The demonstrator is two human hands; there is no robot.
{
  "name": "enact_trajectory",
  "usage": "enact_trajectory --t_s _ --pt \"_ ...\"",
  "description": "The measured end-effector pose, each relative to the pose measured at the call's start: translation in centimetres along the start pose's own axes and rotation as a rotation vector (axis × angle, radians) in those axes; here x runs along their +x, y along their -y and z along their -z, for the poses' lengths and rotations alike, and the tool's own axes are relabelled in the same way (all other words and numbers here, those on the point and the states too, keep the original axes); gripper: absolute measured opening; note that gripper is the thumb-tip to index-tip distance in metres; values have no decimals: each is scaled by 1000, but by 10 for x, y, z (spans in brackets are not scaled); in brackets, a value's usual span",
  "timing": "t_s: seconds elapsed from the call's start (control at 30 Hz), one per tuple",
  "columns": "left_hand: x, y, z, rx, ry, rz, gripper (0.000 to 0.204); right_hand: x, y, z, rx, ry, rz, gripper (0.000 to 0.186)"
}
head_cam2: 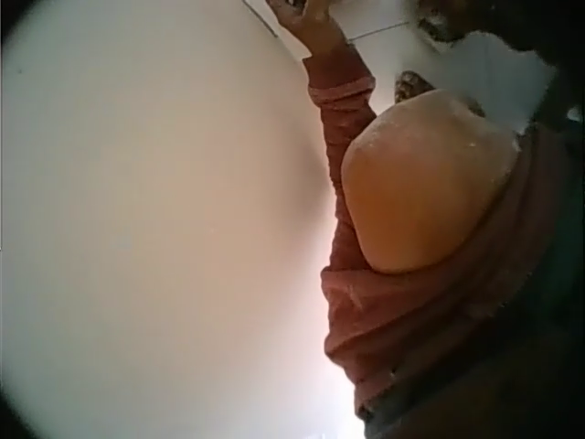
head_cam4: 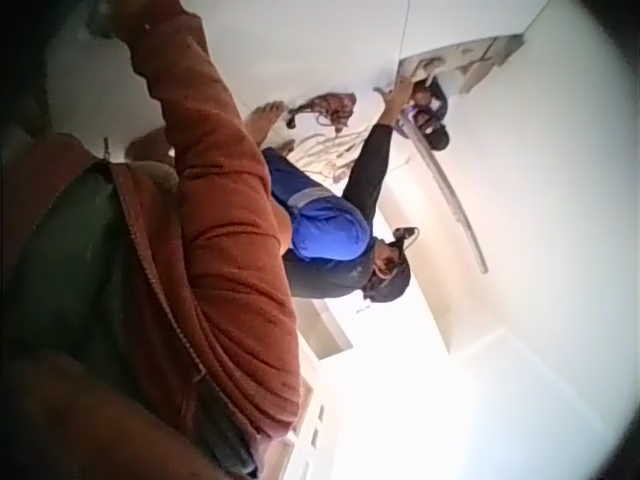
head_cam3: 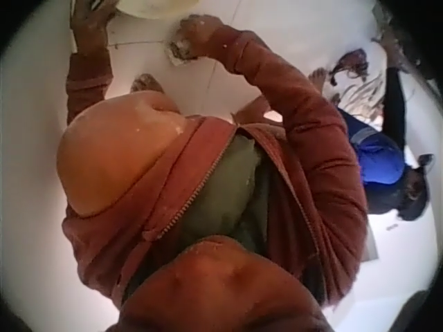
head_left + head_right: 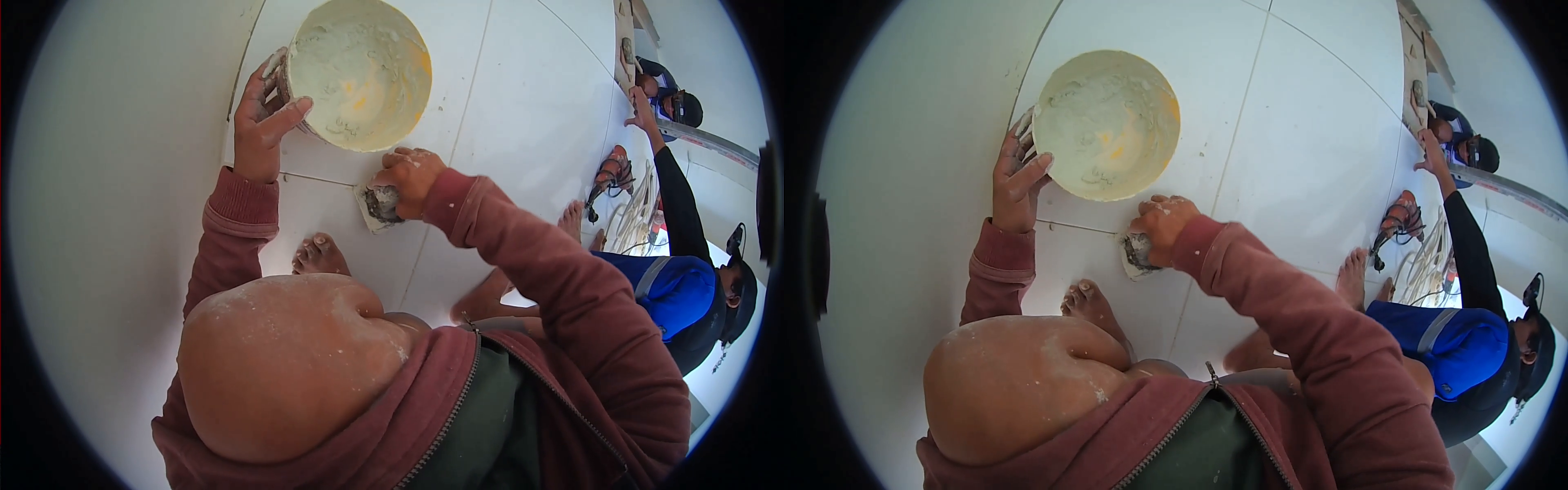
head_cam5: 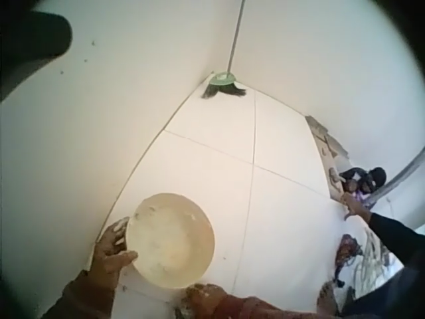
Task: Apply grout or mortar to the seams between floor tiles using a trowel and smoothing it with fingers.
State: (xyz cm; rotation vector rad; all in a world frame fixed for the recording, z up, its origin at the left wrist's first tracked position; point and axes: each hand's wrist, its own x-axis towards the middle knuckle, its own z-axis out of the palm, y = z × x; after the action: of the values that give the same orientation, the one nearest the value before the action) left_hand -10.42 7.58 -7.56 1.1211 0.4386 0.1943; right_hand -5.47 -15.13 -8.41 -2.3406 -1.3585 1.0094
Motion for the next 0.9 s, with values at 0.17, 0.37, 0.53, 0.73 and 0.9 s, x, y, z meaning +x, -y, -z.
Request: enact_trajectory --t_s 0.17,0.37,0.53,0.73,0.9 --pt "2 1 0 30 20 -14 60 -15 -29 18 -126 275 19 31" --pt "-2 -2 1 35 14 -21 59 -67 -65 16 -43 358 -98 33" --pt "6 -9 1 42 -2 7 58 -55 -19 -10 205 64 -202 37" --pt "7 -6 3 42 10 -16 57 -62 -3 -28 182 88 -274 40" --pt "5 -6 5 8 -27 25 57 -64 -7 -25 196 -25 -288 37"
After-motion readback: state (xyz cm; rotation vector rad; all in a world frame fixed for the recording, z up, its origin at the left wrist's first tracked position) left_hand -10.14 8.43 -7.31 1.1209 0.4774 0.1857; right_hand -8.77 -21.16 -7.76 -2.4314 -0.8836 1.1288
